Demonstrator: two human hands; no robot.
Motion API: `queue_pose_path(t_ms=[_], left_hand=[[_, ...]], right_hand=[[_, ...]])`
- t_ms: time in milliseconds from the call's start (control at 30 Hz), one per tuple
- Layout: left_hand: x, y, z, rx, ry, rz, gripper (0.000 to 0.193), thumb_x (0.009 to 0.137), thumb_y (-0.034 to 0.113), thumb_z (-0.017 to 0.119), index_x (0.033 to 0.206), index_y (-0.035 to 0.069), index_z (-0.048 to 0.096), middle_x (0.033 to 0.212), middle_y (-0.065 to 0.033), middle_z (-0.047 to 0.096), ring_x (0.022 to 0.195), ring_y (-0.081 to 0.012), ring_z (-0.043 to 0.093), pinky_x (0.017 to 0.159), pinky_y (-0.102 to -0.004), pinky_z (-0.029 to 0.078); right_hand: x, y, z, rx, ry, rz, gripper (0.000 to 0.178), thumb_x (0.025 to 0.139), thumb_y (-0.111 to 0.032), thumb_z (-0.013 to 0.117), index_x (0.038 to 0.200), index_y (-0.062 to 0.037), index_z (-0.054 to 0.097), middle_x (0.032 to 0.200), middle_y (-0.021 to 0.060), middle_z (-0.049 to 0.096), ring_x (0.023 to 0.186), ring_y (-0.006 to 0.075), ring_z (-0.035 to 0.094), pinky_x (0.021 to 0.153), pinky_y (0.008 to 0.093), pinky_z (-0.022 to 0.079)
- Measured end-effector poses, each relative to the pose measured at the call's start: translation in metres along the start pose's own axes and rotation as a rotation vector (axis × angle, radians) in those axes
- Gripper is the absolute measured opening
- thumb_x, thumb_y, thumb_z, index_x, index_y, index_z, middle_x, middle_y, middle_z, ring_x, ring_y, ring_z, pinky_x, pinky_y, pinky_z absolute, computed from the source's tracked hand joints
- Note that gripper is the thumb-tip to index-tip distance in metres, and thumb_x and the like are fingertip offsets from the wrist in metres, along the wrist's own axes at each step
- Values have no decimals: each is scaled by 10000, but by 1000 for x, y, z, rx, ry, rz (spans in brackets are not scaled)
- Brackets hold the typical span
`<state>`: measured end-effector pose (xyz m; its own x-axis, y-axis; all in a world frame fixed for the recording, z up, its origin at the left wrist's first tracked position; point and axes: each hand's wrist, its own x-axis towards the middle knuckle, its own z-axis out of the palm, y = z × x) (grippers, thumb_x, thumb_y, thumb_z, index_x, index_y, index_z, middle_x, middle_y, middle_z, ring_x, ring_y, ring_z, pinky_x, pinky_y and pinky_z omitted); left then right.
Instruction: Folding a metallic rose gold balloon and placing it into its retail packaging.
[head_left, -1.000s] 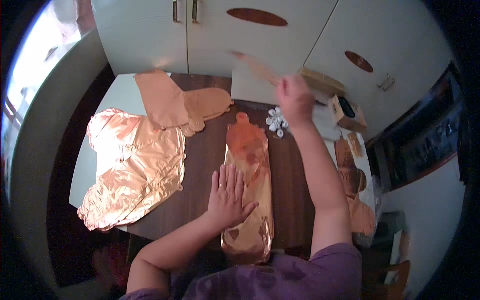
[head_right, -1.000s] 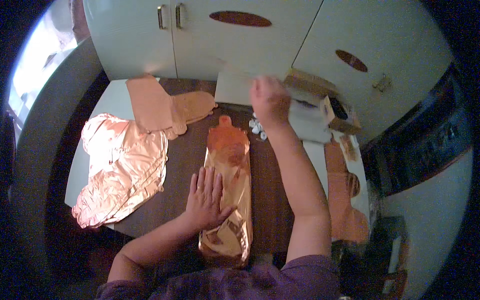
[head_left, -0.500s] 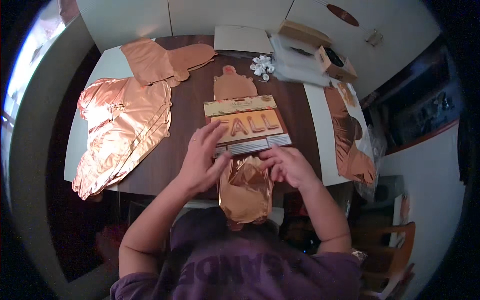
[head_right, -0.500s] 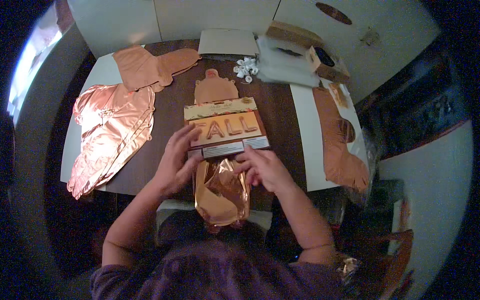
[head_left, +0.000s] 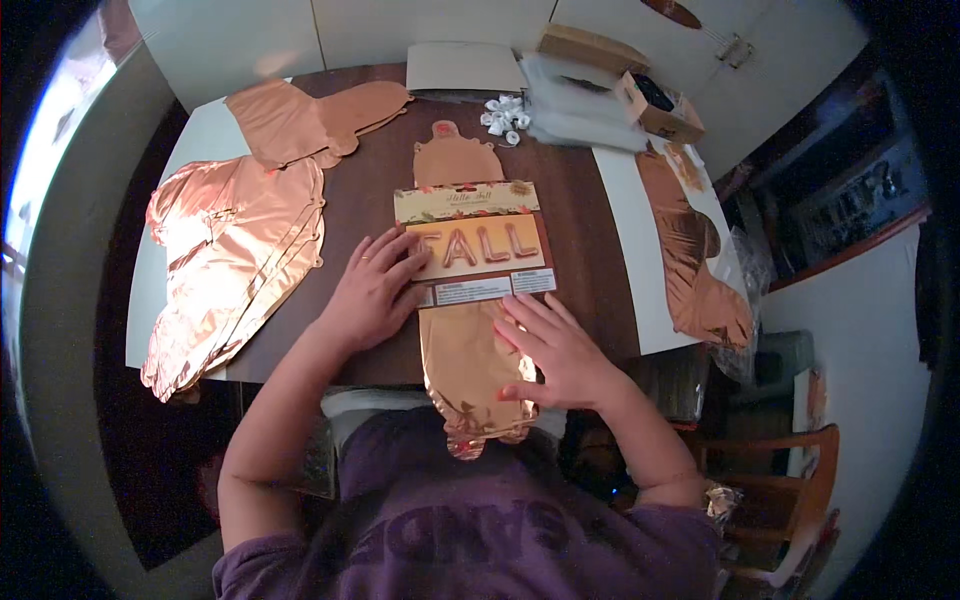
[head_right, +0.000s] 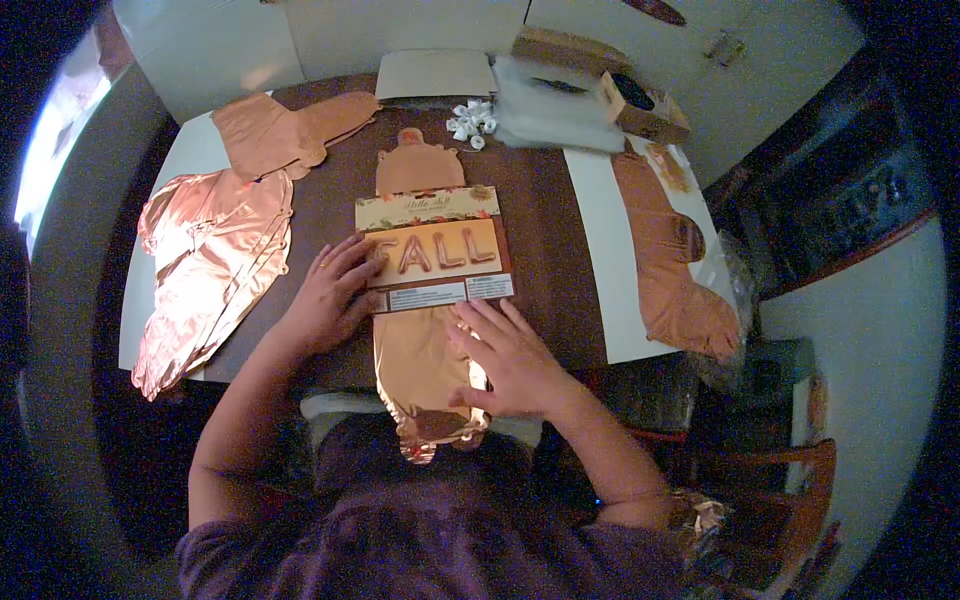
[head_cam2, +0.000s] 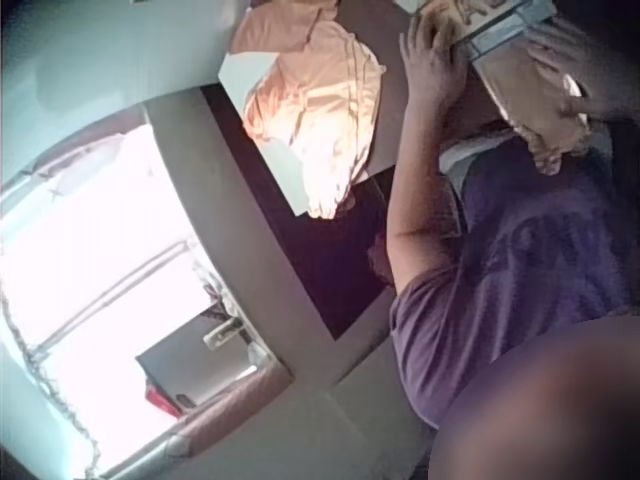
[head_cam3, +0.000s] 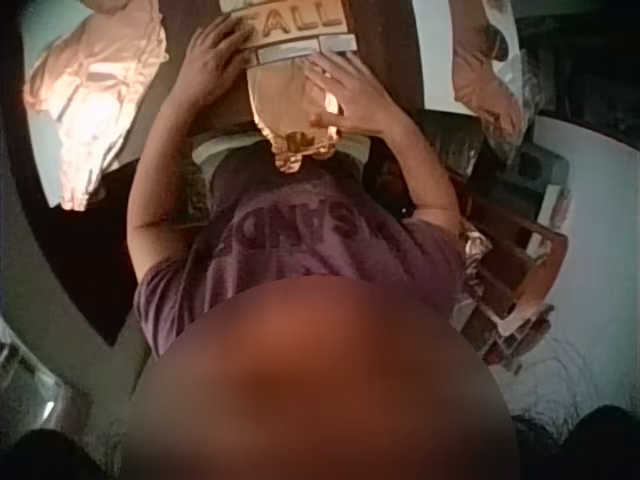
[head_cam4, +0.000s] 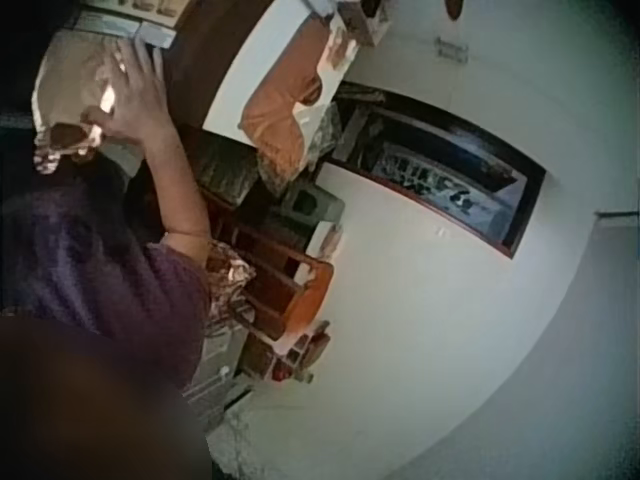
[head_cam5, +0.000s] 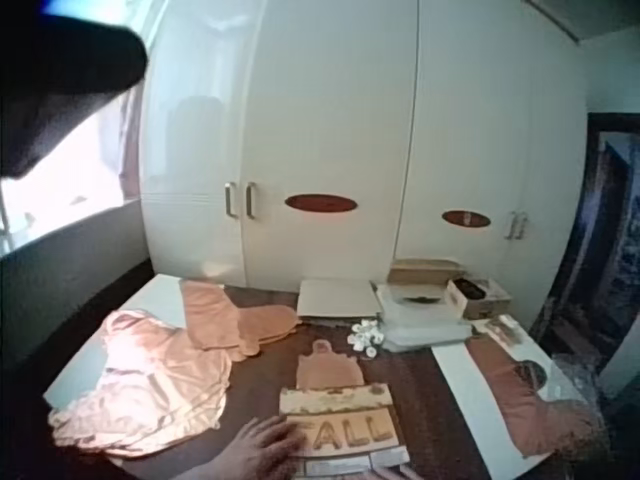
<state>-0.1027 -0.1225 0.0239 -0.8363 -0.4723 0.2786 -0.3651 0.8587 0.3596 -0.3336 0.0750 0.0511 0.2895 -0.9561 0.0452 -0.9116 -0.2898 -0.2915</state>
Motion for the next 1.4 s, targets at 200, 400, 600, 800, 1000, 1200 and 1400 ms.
queue_pose_path(t_ms=[200, 400, 600, 800, 1000, 1200, 1400], left_hand=[[0, 0, -5, -35, -2, 81, 503, 842, 264, 651, 1315, 135, 538, 1430, -144, 429, 1374, -333, 343, 1125, -540, 251], [-2, 4, -8, -31, -127, 162, 540, 827, 252, 660, 1340, 149, 524, 1447, -146, 415, 1381, -332, 339, 1118, -561, 251], [-6, 2, -12, -49, -161, 188, 527, 835, 238, 643, 1344, 158, 528, 1461, -141, 406, 1387, -330, 333, 1118, -570, 243], [-13, 8, -17, -72, -196, 192, 497, 842, 192, 613, 1332, 156, 542, 1465, -139, 405, 1392, -331, 326, 1117, -576, 237], [-26, 14, -15, -102, -183, 213, 475, 834, 154, 604, 1307, 134, 557, 1460, -154, 408, 1393, -339, 327, 1119, -575, 230], [-33, 21, -15, -115, -166, 208, 451, 831, 146, 606, 1280, 113, 573, 1447, -162, 420, 1387, -345, 335, 1115, -573, 238], [-45, 34, -19, -101, -148, 172, 516, 766, 214, 640, 1265, 96, 581, 1422, -177, 439, 1371, -351, 355, 1123, -572, 221]], right_hand=[[-12, 6, 1, 184, 36, -81, 859, 754, -559, 680, 1377, -16, 445, 1484, 212, 348, 1404, 355, 288, 1149, 547, 171], [-27, -18, 5, -43, -68, -19, 861, 689, -355, 771, 1421, -109, 390, 1437, 213, 396, 1377, 364, 330, 1129, 576, 211], [-23, -11, 39, -264, 398, -104, 365, 839, -148, 624, 1189, -66, 561, 1277, 185, 561, 1209, 336, 536, 1048, 523, 395], [-28, -10, 38, -150, 461, -106, 223, 829, -133, 624, 1030, -40, 649, 1168, 152, 633, 1147, 304, 582, 1014, 486, 438], [-31, -10, 37, -55, 496, -124, 241, 816, -128, 636, 1041, -47, 655, 1159, 112, 640, 1104, 279, 599, 998, 478, 442], [-35, -12, 40, -3, 521, -121, 235, 803, -102, 629, 1032, -52, 653, 1144, 103, 643, 1100, 276, 598, 975, 468, 461], [-34, -11, 42, 79, 566, -111, 238, 794, -103, 625, 1027, -56, 635, 1123, 101, 642, 1065, 280, 613, 909, 452, 493]])
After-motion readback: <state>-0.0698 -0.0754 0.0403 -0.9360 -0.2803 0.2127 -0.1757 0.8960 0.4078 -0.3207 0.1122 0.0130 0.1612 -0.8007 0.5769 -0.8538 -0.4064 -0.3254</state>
